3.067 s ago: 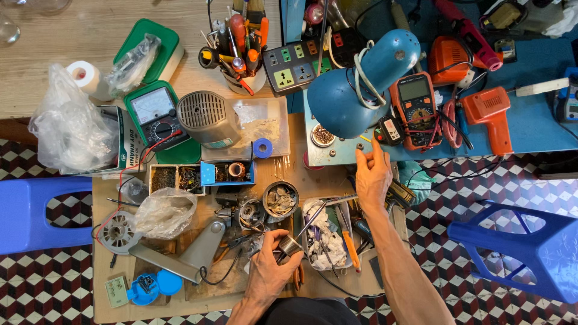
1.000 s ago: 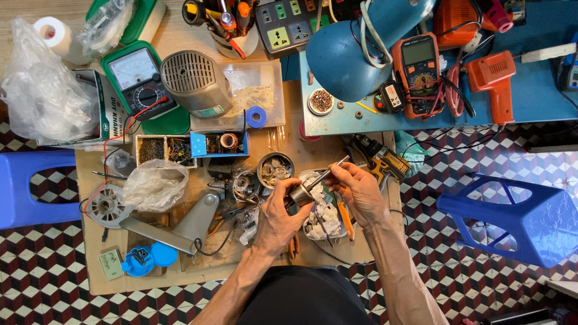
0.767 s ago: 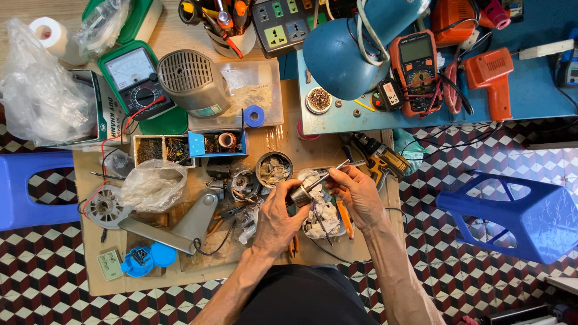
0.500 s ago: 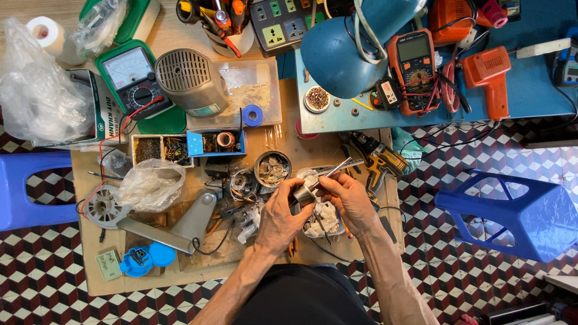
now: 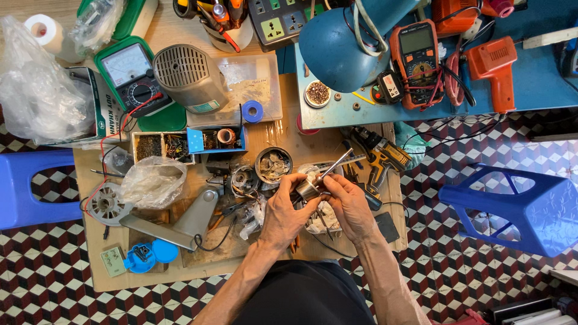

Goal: The person uses a screwdriver to adjust a small cylindrical electrical component, then measures it with a ruler and a multimeter. They continue to manipulate the component with both hands, occasionally picking up and setting down tools on a cluttered workbench.

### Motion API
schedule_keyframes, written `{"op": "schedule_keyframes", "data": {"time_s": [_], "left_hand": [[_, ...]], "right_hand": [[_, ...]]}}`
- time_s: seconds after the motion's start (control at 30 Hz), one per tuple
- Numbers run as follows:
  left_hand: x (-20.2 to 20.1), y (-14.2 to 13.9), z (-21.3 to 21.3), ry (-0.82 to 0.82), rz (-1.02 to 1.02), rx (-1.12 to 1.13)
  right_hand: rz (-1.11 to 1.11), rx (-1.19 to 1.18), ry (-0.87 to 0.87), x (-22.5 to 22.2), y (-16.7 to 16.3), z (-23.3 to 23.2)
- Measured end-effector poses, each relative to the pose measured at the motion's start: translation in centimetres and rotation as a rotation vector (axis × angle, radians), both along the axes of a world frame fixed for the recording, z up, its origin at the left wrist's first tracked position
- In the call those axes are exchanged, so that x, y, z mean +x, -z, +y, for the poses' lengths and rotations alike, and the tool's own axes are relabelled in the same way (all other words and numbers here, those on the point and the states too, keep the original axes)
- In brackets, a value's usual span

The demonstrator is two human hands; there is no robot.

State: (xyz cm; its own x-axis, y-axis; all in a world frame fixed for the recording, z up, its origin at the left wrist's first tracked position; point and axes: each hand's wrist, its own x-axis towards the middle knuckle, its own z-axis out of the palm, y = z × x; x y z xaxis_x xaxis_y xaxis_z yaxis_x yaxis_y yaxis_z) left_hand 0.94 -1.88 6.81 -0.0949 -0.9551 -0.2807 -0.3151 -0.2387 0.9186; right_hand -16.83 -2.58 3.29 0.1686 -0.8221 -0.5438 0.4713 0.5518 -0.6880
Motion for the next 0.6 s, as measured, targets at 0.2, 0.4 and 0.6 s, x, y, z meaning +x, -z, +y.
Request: {"op": "schedule_keyframes", "data": {"time_s": [0.2,0.4,0.6], "left_hand": [[0.3,-0.3,0.3,-0.012,0.013,-0.049],[-0.3,-0.1,0.1,-0.013,0.012,-0.008],[-0.1,-0.2,0.2,-0.018,0.009,-0.002]], "right_hand": [[0.024,0.036,0.023,0.6,0.0,0.2],[0.031,-0.010,0.022,0.1,0.9,0.3],[0.021,-0.029,0.034,0.6,1.2,0.4]]}}
